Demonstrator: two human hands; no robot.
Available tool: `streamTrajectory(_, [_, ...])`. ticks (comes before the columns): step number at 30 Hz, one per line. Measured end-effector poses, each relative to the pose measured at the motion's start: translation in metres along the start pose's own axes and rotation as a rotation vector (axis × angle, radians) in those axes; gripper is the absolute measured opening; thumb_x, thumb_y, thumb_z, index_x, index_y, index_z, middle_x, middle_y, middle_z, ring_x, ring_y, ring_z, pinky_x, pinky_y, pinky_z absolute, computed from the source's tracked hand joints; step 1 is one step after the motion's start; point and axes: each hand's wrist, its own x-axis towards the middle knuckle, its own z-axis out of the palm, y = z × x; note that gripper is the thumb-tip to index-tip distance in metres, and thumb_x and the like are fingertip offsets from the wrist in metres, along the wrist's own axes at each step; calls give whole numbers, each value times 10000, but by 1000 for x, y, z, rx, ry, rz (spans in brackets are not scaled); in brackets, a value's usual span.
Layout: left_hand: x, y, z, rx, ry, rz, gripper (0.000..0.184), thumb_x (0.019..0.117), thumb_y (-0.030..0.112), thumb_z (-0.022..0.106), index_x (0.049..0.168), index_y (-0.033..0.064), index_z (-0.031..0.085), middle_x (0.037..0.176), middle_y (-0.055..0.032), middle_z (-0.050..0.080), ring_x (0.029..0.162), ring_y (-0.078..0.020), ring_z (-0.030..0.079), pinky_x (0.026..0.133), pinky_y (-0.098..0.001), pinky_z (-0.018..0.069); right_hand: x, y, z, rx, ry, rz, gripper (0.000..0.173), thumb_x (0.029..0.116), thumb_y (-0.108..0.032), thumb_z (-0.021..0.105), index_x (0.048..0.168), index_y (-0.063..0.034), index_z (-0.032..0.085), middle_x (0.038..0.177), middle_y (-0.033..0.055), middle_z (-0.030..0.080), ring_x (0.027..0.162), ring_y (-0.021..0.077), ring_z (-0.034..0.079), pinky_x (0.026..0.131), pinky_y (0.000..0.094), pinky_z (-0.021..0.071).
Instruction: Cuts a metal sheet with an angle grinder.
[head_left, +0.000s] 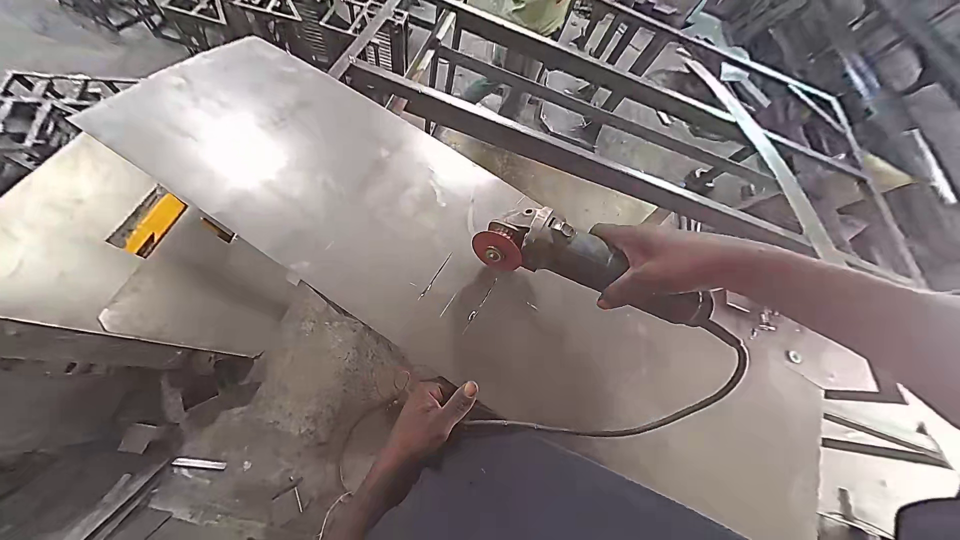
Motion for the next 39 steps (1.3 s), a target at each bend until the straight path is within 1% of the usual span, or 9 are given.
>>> streamTrajectory(2, [2, -3, 2, -36, -5, 44, 414, 1010, 394, 620, 672, 154, 629, 567, 84, 526, 504, -19, 484, 494, -231, 415, -3, -1, 4, 29, -3, -16, 598, 707, -119, 916, 1179, -88, 549, 874, 89, 679, 718, 209, 688, 635, 407, 590])
streamTrajectory(4, [4, -6, 4, -73, -5, 82, 411, 1025, 345, 613, 671, 140, 641, 568, 77, 540, 506, -17, 493, 496, -222, 426, -2, 6, 7, -19, 14, 0, 622, 677, -207, 921, 1178, -143, 558, 859, 47, 687, 711, 184, 686, 624, 407, 586])
streamTrajectory(7, [6, -8, 8, -96, 7, 88, 413, 1036, 330, 595, 681, 126, 648, 573, 60, 550, 506, -31, 497, 496, -228, 433, -2, 11, 8, -38, 15, 19, 619, 654, -263, 921, 1154, -173, 568, 850, 17, 687, 711, 158, 678, 622, 397, 576])
streamTrajectory(9, [6, -7, 9, -97, 25, 100, 377, 1036, 291, 595, 703, 127, 665, 589, 64, 579, 518, -28, 528, 509, -218, 460, -3, 12, 11, -17, 17, 25, 630, 671, -230, 929, 1178, -147, 564, 862, 44, 692, 718, 178, 685, 632, 404, 586])
streamTrajectory(12, [7, -10, 11, -114, 27, 139, 384, 1036, 279, 595, 688, 128, 647, 575, 65, 550, 503, -27, 501, 494, -219, 435, -3, 16, 15, -11, 24, 39, 633, 687, -219, 923, 1195, -147, 551, 868, 59, 687, 716, 192, 683, 630, 413, 586])
streamTrajectory(15, [8, -11, 12, -124, 39, 157, 364, 1033, 256, 597, 702, 120, 661, 587, 53, 569, 520, -33, 524, 507, -225, 453, -5, 13, 17, -7, 20, 51, 627, 698, -193, 912, 1204, -146, 545, 876, 68, 684, 710, 197, 680, 619, 404, 583])
streamTrajectory(21, [10, -15, 12, -134, 44, 140, 374, 1032, 267, 596, 699, 114, 668, 595, 38, 598, 526, -44, 550, 518, -239, 477, -7, 6, 20, -51, 34, 104, 647, 713, -184, 922, 1230, -158, 534, 907, 70, 688, 744, 199, 691, 647, 413, 593])
streamTrajectory(30, [10, -18, 12, -119, 45, 173, 395, 1027, 292, 603, 671, 126, 646, 562, 55, 554, 492, -39, 503, 484, -235, 434, -5, 6, 19, -56, 34, 111, 628, 713, -194, 919, 1210, -151, 539, 891, 76, 686, 737, 206, 689, 651, 419, 591])
streamTrajectory(39, [9, -16, 11, -88, 64, 157, 422, 1018, 309, 613, 630, 142, 615, 531, 69, 513, 464, -27, 457, 463, -231, 396, -3, 8, 20, -98, 40, 104, 670, 704, -261, 912, 1252, -179, 533, 915, 61, 690, 768, 199, 696, 677, 436, 595])
